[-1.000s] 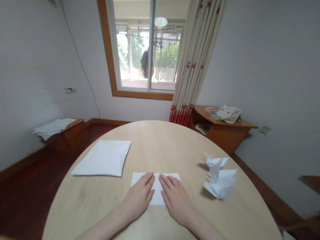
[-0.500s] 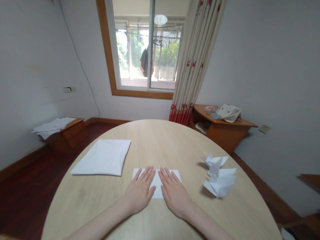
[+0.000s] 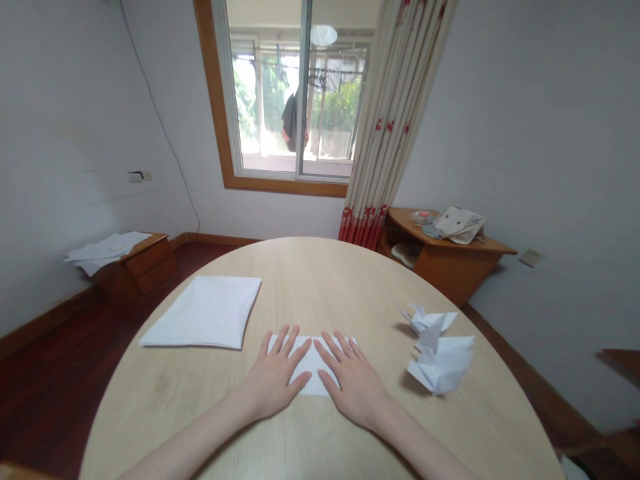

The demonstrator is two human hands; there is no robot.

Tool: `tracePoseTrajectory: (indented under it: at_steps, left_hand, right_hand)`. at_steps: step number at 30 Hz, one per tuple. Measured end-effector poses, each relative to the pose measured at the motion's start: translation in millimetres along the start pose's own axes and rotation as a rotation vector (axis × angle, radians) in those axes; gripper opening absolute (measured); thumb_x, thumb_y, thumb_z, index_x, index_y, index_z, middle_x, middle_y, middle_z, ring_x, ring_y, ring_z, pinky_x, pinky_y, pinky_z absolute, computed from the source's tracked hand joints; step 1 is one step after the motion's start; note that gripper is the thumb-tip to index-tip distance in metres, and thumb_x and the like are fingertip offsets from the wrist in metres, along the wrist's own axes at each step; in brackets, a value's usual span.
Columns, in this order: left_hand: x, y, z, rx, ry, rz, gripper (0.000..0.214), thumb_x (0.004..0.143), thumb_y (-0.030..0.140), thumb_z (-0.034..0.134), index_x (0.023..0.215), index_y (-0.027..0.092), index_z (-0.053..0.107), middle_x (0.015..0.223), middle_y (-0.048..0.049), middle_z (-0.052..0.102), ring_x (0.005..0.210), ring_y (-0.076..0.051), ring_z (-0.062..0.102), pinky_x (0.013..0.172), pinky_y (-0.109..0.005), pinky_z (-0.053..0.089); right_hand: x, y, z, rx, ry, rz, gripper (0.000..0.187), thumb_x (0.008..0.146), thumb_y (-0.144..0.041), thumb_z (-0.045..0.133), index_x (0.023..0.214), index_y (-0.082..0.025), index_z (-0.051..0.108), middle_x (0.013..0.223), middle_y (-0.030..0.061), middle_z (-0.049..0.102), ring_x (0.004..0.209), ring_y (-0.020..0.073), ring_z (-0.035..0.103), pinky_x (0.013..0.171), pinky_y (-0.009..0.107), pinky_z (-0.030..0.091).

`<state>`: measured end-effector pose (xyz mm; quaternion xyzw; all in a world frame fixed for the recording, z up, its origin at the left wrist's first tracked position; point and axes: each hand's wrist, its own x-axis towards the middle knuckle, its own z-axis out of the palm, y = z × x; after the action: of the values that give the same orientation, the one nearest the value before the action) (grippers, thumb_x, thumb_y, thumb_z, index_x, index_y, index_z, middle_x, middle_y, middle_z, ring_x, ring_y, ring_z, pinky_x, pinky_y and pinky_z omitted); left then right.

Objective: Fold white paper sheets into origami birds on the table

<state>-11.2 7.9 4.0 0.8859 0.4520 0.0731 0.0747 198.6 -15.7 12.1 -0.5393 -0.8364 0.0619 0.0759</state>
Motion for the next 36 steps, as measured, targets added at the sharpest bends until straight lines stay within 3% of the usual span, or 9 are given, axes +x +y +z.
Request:
tracePoseTrajectory:
  at_steps: [6, 12, 17, 23, 27, 32, 36]
  left_hand:
    - [-0.7, 0.8, 0.0, 0.003, 0.017, -0.009, 0.061, 0.097, 0.057, 0.028, 0.149, 0.025, 0.027, 0.156, -0.0137, 0.016, 0.144, -0.035, 0.011, 0.112, -0.06, 0.015]
    - [-1.3, -2.7, 9.1, 0.042, 0.05, -0.068, 0.073, 0.095, 0.062, 0.027, 0.148, 0.011, 0.029, 0.155, -0.0187, 0.018, 0.143, -0.035, 0.011, 0.113, -0.056, 0.017]
    - [-3.4, -8.9, 21.6, 0.064, 0.141, -0.107, 0.079, 0.091, 0.065, 0.031, 0.147, 0.009, 0.03, 0.153, -0.0193, 0.025, 0.142, -0.036, 0.015, 0.113, -0.053, 0.023]
    - [-5.3, -4.9, 29.2, 0.104, 0.175, -0.21, 0.088, 0.089, 0.07, 0.03, 0.141, -0.001, 0.037, 0.147, -0.0274, 0.032, 0.14, -0.038, 0.024, 0.112, -0.053, 0.026]
    - [-6.3, -4.2, 33.3, 0.089, 0.222, -0.226, 0.085, 0.088, 0.069, 0.033, 0.144, 0.005, 0.034, 0.149, -0.0237, 0.033, 0.14, -0.039, 0.022, 0.112, -0.056, 0.023]
    - [-6.6, -6.4, 25.6, 0.083, 0.201, -0.15, 0.075, 0.092, 0.066, 0.033, 0.148, 0.016, 0.031, 0.154, -0.0171, 0.024, 0.143, -0.038, 0.012, 0.112, -0.06, 0.017]
    - [-6.4, -6.3, 6.5, 0.013, 0.054, 0.085, 0.065, 0.097, 0.058, 0.027, 0.15, 0.02, 0.023, 0.155, -0.0118, 0.023, 0.144, -0.028, 0.017, 0.115, -0.053, 0.015]
  right_hand:
    - [-1.0, 7.7, 7.2, -0.014, 0.081, 0.009, 0.054, 0.095, -0.053, 0.039, 0.145, -0.033, 0.034, 0.155, 0.0083, 0.025, 0.142, 0.0339, 0.017, 0.11, 0.056, 0.027]
    - [1.8, 8.7, 18.3, -0.069, 0.101, 0.089, 0.076, 0.092, -0.061, 0.035, 0.144, -0.005, 0.037, 0.151, 0.0205, 0.028, 0.141, 0.0346, 0.022, 0.112, 0.051, 0.028]
    - [0.7, 10.2, 28.8, -0.106, 0.166, 0.188, 0.087, 0.088, -0.069, 0.032, 0.139, 0.001, 0.042, 0.146, 0.0256, 0.035, 0.138, 0.0364, 0.029, 0.111, 0.051, 0.029]
    - [-1.3, 5.0, 26.3, -0.151, 0.157, 0.288, 0.098, 0.085, -0.075, 0.028, 0.137, 0.006, 0.044, 0.143, 0.0296, 0.036, 0.137, 0.0405, 0.03, 0.114, 0.057, 0.017]
    - [-0.9, 4.7, 24.1, -0.118, 0.13, 0.278, 0.099, 0.086, -0.075, 0.026, 0.139, 0.008, 0.038, 0.147, 0.0296, 0.028, 0.14, 0.0386, 0.02, 0.115, 0.058, 0.009]
    - [-0.3, 8.7, 26.5, -0.096, 0.117, 0.273, 0.095, 0.087, -0.074, 0.026, 0.144, 0.002, 0.033, 0.151, 0.0246, 0.023, 0.143, 0.0352, 0.012, 0.115, 0.057, 0.01]
    - [-0.8, 11.9, 28.9, -0.065, 0.158, 0.229, 0.086, 0.089, -0.07, 0.029, 0.147, -0.007, 0.032, 0.154, 0.0179, 0.022, 0.143, 0.0358, 0.01, 0.114, 0.058, 0.014]
